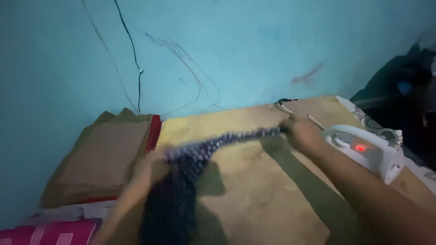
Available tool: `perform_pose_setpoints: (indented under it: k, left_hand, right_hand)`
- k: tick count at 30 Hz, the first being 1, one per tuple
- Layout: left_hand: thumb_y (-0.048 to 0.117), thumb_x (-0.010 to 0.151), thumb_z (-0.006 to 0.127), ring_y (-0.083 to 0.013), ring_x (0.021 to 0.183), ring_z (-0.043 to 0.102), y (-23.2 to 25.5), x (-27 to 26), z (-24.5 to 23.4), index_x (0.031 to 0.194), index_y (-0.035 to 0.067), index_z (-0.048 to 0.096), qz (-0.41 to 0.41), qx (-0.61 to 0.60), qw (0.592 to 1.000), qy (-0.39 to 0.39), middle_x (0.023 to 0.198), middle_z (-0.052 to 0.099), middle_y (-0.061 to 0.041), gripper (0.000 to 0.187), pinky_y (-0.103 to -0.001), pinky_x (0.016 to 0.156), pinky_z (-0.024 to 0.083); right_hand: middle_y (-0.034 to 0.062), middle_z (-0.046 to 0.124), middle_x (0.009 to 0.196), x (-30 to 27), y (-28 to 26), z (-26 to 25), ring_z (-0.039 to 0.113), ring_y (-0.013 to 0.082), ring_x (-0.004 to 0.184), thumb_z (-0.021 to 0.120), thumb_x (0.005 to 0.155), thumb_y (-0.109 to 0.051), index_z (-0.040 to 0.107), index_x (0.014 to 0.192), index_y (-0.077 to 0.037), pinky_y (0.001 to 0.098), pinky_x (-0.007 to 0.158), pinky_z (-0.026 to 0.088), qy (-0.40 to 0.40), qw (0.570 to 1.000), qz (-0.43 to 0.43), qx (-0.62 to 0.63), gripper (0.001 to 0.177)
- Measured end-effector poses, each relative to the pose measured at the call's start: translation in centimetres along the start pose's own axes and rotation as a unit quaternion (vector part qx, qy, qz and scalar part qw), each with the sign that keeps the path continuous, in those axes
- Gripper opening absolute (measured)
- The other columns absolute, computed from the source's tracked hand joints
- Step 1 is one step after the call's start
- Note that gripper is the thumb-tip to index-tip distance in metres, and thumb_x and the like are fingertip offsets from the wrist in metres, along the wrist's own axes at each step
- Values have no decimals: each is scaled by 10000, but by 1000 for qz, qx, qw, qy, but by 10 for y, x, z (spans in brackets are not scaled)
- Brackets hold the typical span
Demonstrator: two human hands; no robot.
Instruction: Iron and fold a pink jersey and a pair of blue shorts.
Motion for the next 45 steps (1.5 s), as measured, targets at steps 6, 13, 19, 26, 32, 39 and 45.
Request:
perform_pose_setpoints:
  k: [6, 13, 19, 26, 32, 39, 45]
  left_hand:
    - [32, 743, 835, -394, 1124, 608, 85, -80, -142, 1382, 118, 567, 83, 63, 924, 369, 1264, 579, -187, 698, -493, 920, 522]
    - [197, 813, 798, -296, 1166, 609, 57, -88, -34, 1247, 133, 642, 75, 279, 953, 95, 1233, 625, -112, 466, -431, 1005, 513]
    - [193, 843, 734, -268, 1113, 611, 21, -76, 12, 1313, 210, 668, 158, 217, 958, 98, 1266, 635, -87, 475, -439, 969, 480]
    - [199, 913, 644, -192, 1124, 618, 40, -97, -27, 1310, 331, 662, 88, 252, 957, 109, 1143, 652, -6, 419, -379, 979, 499]
    - [435, 861, 785, -309, 1341, 484, 52, -92, -12, 1411, 302, 610, 37, 254, 966, -38, 1447, 517, -70, 593, -496, 1035, 418]
    - [454, 915, 680, -287, 1074, 693, 164, -105, 14, 1276, 186, 681, 219, 24, 973, 65, 1150, 726, -104, 450, -452, 958, 526]
    - [192, 925, 647, -298, 999, 628, 174, -93, 67, 1120, 108, 695, 285, -27, 949, 128, 1034, 665, -99, 218, -437, 908, 499]
  right_hand:
    - [222, 586, 1102, -19, -41, -87, 583, 420, 1014, 736, 841, -269, 619, 1257, -61, 529, 852, 478, 149, 984, -92, 41, 479]
    - [49, 687, 1001, -80, -18, 2, 621, 292, 1070, 696, 824, -318, 711, 1081, -212, 490, 941, 467, -56, 985, -143, -76, 278]
    - [70, 696, 1011, -93, -11, -8, 643, 294, 1056, 745, 791, -325, 704, 1050, -190, 453, 918, 507, -96, 994, -45, -14, 295]
    - [35, 646, 1172, -102, -24, -10, 533, 288, 1170, 770, 776, -374, 737, 1069, -265, 493, 902, 397, -149, 978, -95, -111, 315]
    - [-14, 674, 1015, -115, -19, -28, 596, 190, 1135, 736, 806, -347, 697, 1024, -238, 414, 1004, 422, -155, 981, -58, -105, 247]
    - [106, 665, 1012, -131, -25, -25, 618, 297, 1037, 795, 729, -301, 701, 960, -137, 430, 853, 481, -149, 974, -173, 12, 298]
    - [76, 713, 1043, -131, -3, -11, 718, 259, 999, 733, 862, -295, 685, 1047, -134, 404, 903, 549, -295, 952, 62, 45, 250]
Point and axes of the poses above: each hand's wrist, its own x-axis towards the middle knuckle, its own z-axis out of the palm, y = z × x, the point moved 7 cm from there along x, towards the middle knuckle
